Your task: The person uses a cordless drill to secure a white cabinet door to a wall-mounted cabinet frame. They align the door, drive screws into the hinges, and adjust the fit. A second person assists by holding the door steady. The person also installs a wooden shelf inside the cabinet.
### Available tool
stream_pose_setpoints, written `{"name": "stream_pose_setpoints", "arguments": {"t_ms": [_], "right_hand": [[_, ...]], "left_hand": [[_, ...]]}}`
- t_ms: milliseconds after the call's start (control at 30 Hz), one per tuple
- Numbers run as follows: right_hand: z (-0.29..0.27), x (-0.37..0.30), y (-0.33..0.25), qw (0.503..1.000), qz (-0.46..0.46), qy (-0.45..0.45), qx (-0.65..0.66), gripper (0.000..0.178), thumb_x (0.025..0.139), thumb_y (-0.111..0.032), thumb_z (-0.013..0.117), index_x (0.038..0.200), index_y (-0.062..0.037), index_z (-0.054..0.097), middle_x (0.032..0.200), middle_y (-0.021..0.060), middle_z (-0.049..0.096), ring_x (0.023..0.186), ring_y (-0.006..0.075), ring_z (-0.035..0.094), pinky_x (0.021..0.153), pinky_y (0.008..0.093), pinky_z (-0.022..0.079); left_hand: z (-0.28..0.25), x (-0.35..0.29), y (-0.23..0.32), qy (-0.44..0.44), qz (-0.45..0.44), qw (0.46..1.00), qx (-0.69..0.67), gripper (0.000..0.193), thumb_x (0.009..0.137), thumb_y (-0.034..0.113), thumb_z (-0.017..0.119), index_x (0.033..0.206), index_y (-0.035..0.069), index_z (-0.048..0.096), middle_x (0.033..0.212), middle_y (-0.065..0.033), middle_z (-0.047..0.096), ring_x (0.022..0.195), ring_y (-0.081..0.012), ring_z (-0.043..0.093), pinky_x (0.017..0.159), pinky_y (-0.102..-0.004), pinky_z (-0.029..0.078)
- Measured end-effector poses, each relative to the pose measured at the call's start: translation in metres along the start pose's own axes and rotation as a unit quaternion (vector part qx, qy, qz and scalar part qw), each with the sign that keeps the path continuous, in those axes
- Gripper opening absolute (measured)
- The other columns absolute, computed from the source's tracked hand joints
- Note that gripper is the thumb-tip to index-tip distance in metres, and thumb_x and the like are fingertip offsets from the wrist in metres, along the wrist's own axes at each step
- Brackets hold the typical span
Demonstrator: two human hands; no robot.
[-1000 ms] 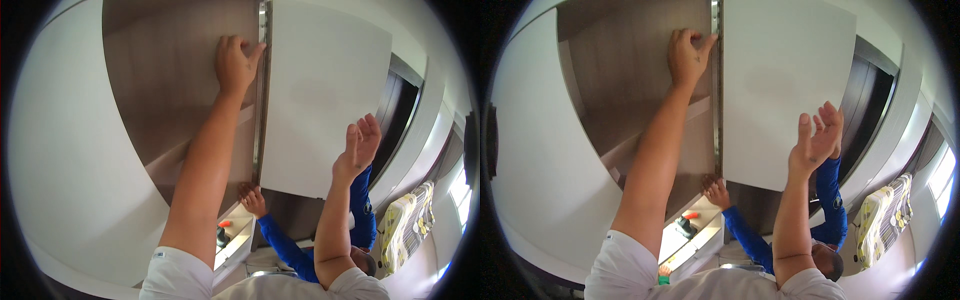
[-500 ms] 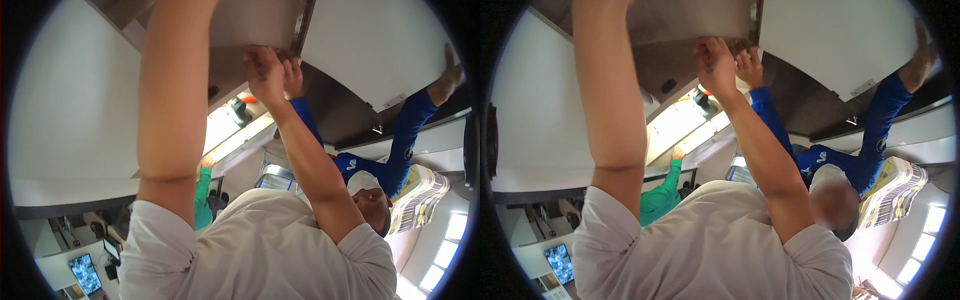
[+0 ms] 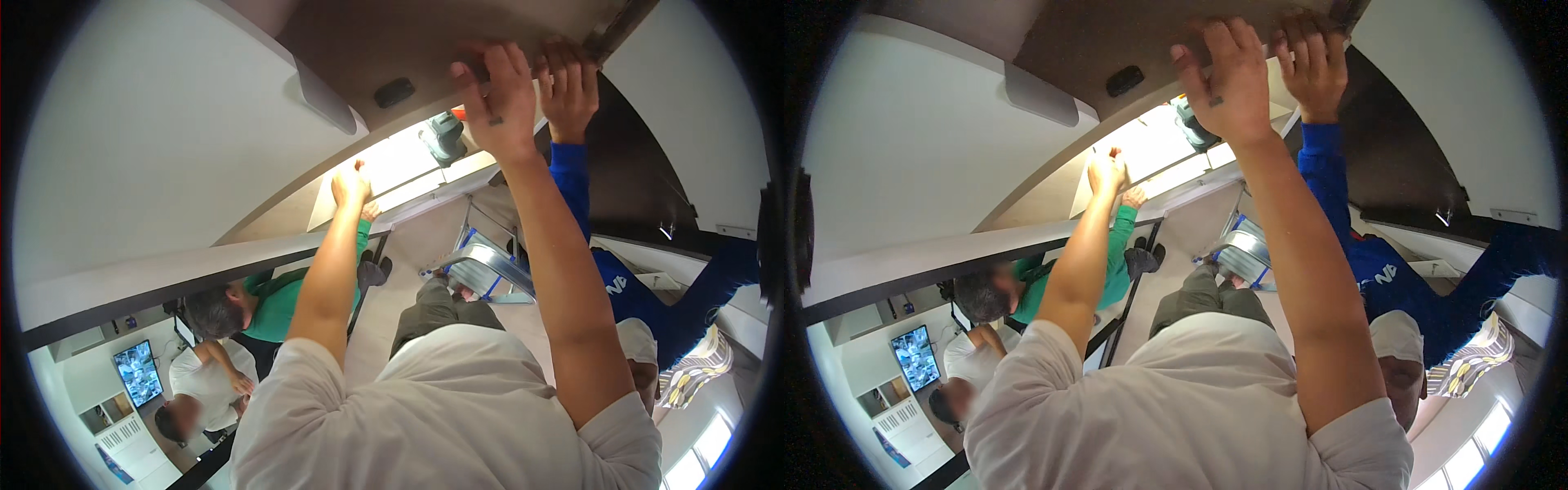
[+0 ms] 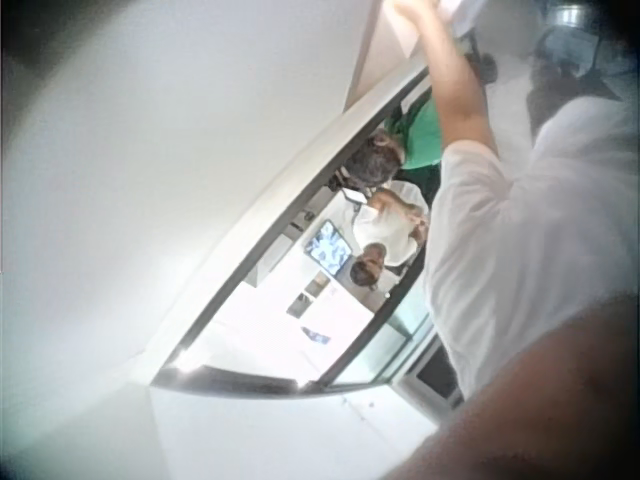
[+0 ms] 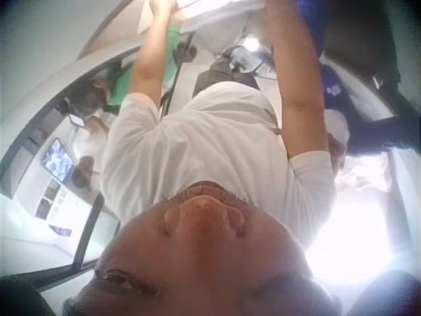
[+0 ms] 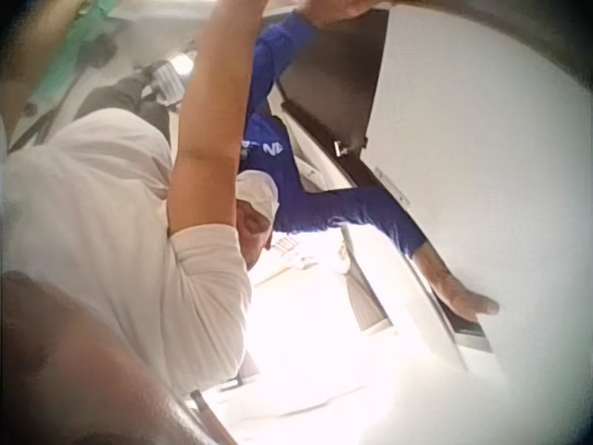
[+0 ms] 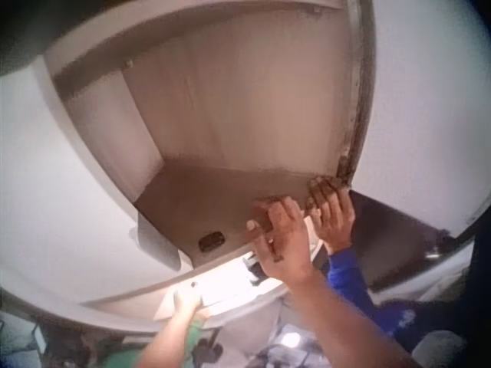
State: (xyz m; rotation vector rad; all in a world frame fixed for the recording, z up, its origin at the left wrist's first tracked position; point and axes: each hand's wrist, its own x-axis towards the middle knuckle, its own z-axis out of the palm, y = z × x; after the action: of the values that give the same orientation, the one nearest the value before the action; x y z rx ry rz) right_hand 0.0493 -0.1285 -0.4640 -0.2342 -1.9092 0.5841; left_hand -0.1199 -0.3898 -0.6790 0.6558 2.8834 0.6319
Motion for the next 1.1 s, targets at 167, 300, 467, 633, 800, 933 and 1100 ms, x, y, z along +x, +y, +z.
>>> {"name": "stream_pose_setpoints", "arguments": {"t_ms": [167,300,467,633,800,933,1100], "right_hand": [[-0.005,0.000,-0.019,0.998,0.054,-0.015,0.000,0.025,0.091,-0.015,0.071,0.113,-0.0019,0.069,0.102,0.0123,0.067,0.098,0.0265,0.062,0.088,0.0368,0.049],[-0.012,-0.010,-0.011,0.997,-0.015,0.073,0.022,0.024,0.085,-0.011,0.072,0.106,-0.0020,0.064,0.095,0.0165,0.060,0.093,0.0344,0.057,0.087,0.0413,0.048],[0.011,-0.139,-0.001,0.969,0.245,0.015,0.028,0.048,0.078,-0.009,0.078,0.118,-0.0015,0.054,0.112,0.0150,0.055,0.103,0.0274,0.057,0.092,0.0371,0.047],[0.057,-0.149,0.044,0.926,0.344,-0.135,0.075,0.082,0.077,-0.009,0.082,0.149,-0.0050,0.041,0.131,0.0237,0.057,0.124,0.0390,0.057,0.104,0.0423,0.047],[0.084,-0.160,0.063,0.891,0.378,-0.171,0.185,0.041,0.088,-0.011,0.072,0.127,-0.0059,0.059,0.114,0.0133,0.070,0.109,0.0299,0.066,0.096,0.0361,0.051],[0.089,-0.175,0.067,0.924,0.333,-0.078,0.171,0.031,0.091,-0.015,0.070,0.119,-0.0043,0.062,0.107,0.0098,0.072,0.101,0.0223,0.068,0.091,0.0339,0.052],[0.044,-0.175,0.030,0.889,0.407,-0.065,0.202,0.035,0.089,-0.008,0.068,0.124,-0.0027,0.063,0.111,0.0126,0.072,0.103,0.0236,0.069,0.093,0.0345,0.051]], "left_hand": [[0.057,0.060,-0.039,0.126,0.115,0.981,0.090,0.017,0.093,0.020,0.068,0.100,0.005,0.072,0.098,-0.0201,0.073,0.095,-0.0365,0.070,0.085,-0.0470,0.053],[0.066,0.087,-0.032,0.138,0.117,0.980,0.087,0.018,0.095,0.020,0.066,0.101,0.004,0.072,0.100,-0.0193,0.072,0.096,-0.0349,0.069,0.084,-0.0454,0.053],[0.059,0.113,-0.011,0.113,0.102,0.982,0.111,0.018,0.097,0.019,0.064,0.102,0.003,0.071,0.100,-0.0175,0.071,0.095,-0.0325,0.068,0.083,-0.0432,0.053],[0.051,0.105,-0.014,0.097,0.104,0.984,0.107,0.018,0.099,0.017,0.062,0.103,0.002,0.070,0.100,-0.0157,0.071,0.093,-0.0301,0.067,0.081,-0.0410,0.053],[0.026,0.085,-0.005,0.090,0.110,0.989,0.031,0.018,0.100,0.016,0.060,0.104,0.001,0.069,0.099,-0.0139,0.070,0.092,-0.0276,0.067,0.080,-0.0388,0.053],[0.001,0.048,0.026,-0.012,0.012,0.954,-0.300,0.019,0.102,0.015,0.058,0.105,0.000,0.069,0.099,-0.0125,0.069,0.090,-0.0257,0.066,0.079,-0.0370,0.053],[-0.009,-0.030,0.050,-0.223,-0.239,0.562,-0.760,0.021,0.103,0.009,0.052,0.117,-0.004,0.062,0.101,-0.0125,0.064,0.091,-0.0229,0.061,0.081,-0.0334,0.053]]}}
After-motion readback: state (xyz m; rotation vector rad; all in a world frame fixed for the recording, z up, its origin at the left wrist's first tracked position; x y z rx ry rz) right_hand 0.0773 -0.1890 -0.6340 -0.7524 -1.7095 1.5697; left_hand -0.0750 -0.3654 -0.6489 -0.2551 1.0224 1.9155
